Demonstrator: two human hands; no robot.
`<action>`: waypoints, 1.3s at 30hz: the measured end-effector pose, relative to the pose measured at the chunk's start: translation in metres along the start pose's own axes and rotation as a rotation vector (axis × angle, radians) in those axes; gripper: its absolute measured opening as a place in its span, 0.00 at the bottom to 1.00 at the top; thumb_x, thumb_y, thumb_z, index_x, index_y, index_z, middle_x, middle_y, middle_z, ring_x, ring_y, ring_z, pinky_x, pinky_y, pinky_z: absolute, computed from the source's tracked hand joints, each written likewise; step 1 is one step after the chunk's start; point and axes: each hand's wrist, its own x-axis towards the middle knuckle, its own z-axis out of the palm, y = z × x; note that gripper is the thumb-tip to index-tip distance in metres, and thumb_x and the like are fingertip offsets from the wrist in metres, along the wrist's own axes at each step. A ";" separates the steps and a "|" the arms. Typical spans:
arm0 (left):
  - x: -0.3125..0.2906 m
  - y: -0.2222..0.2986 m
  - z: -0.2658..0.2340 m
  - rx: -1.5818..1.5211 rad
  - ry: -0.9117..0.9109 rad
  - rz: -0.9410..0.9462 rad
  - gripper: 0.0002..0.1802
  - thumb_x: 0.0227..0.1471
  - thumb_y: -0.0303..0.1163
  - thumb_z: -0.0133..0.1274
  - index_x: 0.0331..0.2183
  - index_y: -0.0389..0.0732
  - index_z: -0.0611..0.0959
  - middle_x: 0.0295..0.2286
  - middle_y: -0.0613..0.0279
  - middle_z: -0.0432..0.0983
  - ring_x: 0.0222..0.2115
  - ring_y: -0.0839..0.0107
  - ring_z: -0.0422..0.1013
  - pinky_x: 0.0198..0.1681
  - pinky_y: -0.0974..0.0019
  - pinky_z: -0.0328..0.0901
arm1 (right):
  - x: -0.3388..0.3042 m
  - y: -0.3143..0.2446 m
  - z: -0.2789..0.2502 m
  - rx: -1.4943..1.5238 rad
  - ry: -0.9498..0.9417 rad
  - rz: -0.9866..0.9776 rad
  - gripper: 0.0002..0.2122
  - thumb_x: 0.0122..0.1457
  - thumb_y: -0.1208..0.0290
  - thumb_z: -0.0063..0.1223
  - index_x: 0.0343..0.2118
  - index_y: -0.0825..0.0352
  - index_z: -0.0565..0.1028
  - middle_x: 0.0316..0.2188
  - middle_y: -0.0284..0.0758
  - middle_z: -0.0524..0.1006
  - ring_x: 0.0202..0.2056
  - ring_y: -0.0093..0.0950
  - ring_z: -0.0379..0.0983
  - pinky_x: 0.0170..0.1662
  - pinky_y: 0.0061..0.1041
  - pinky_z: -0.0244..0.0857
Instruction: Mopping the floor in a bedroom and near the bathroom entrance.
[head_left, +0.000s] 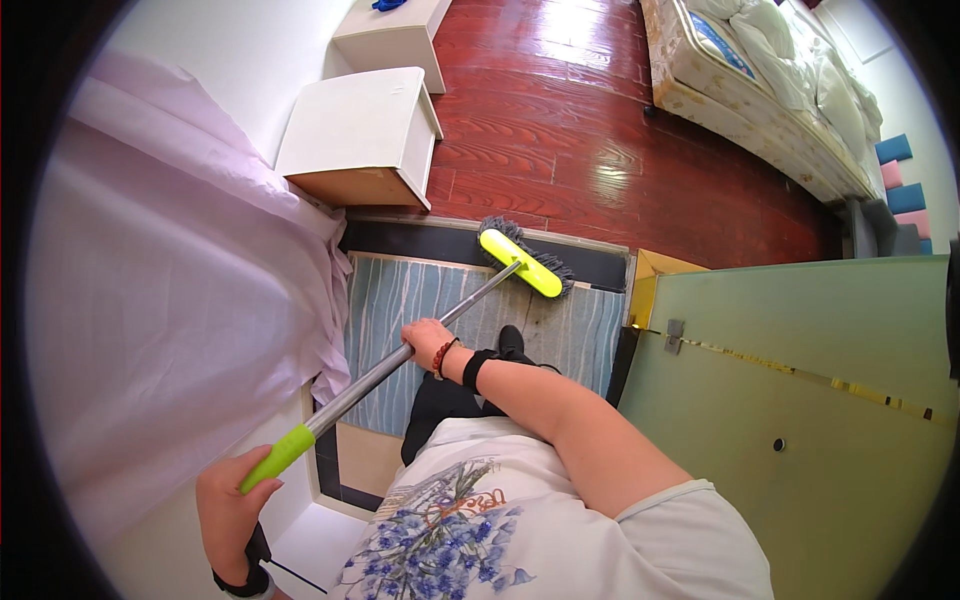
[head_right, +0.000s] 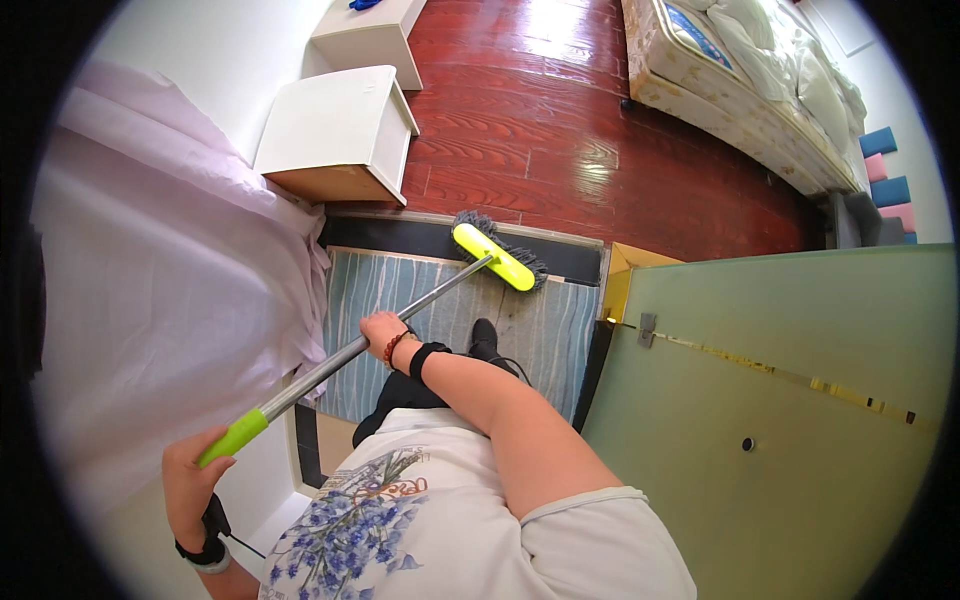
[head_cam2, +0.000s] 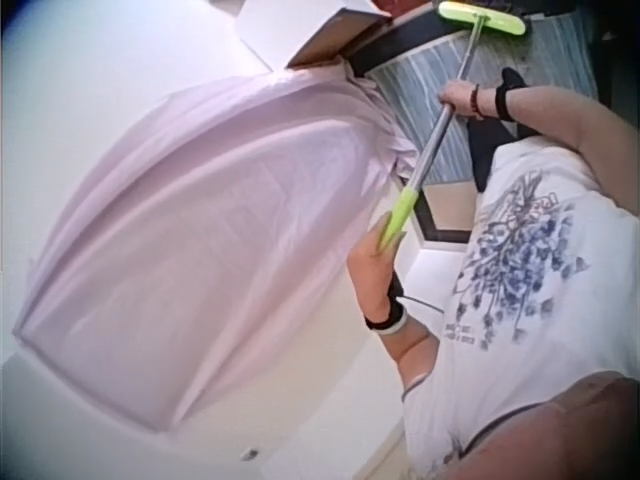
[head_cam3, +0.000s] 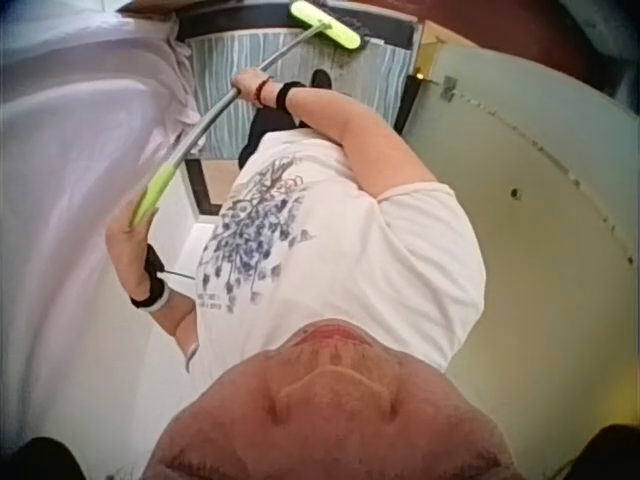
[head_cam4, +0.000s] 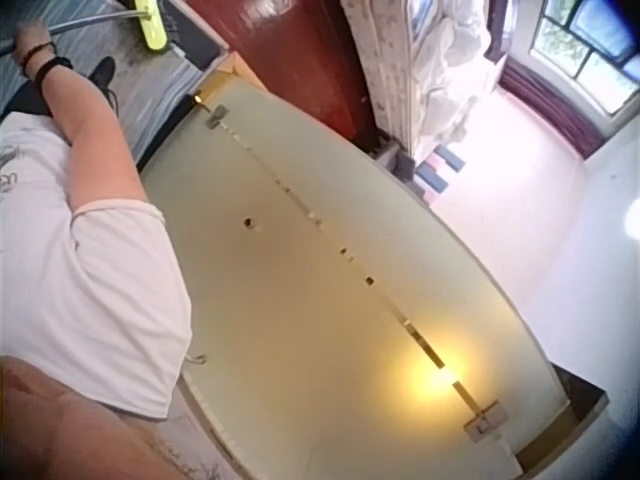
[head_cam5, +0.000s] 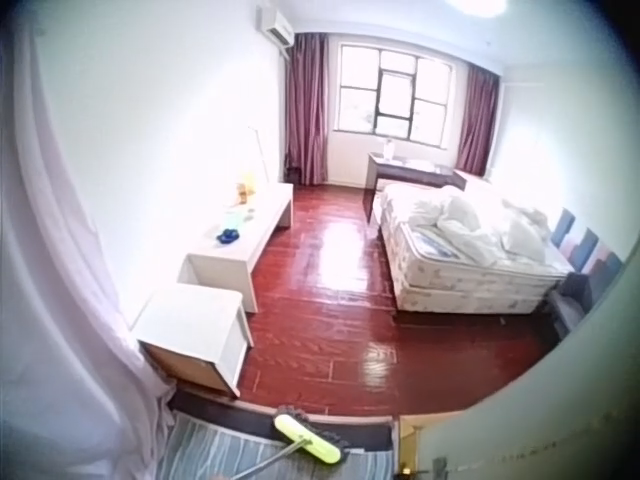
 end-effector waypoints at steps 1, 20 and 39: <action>-0.005 -0.002 0.003 -0.085 0.001 -0.049 0.21 0.25 0.22 0.58 0.31 0.36 0.76 0.24 0.52 0.72 0.23 0.60 0.68 0.28 0.68 0.61 | -0.002 0.000 0.001 0.018 -0.040 -0.023 0.07 0.37 0.72 0.54 0.23 0.62 0.70 0.24 0.35 0.70 0.34 0.35 0.65 0.39 0.31 0.57; -0.007 0.006 0.162 -0.146 -0.271 0.133 0.27 0.36 0.32 0.55 0.43 0.44 0.69 0.30 0.53 0.71 0.30 0.57 0.68 0.33 0.63 0.63 | -0.088 0.122 -0.032 -0.332 -0.237 0.267 0.06 0.43 0.74 0.46 0.26 0.65 0.73 0.29 0.38 0.72 0.38 0.34 0.66 0.41 0.30 0.59; -0.093 -0.125 0.042 0.126 -0.313 0.408 0.23 0.28 0.23 0.57 0.35 0.40 0.75 0.26 0.51 0.72 0.25 0.58 0.69 0.29 0.66 0.62 | -0.127 -0.074 0.109 -0.216 0.007 0.390 0.06 0.45 0.73 0.45 0.28 0.64 0.72 0.31 0.35 0.71 0.40 0.32 0.64 0.39 0.34 0.59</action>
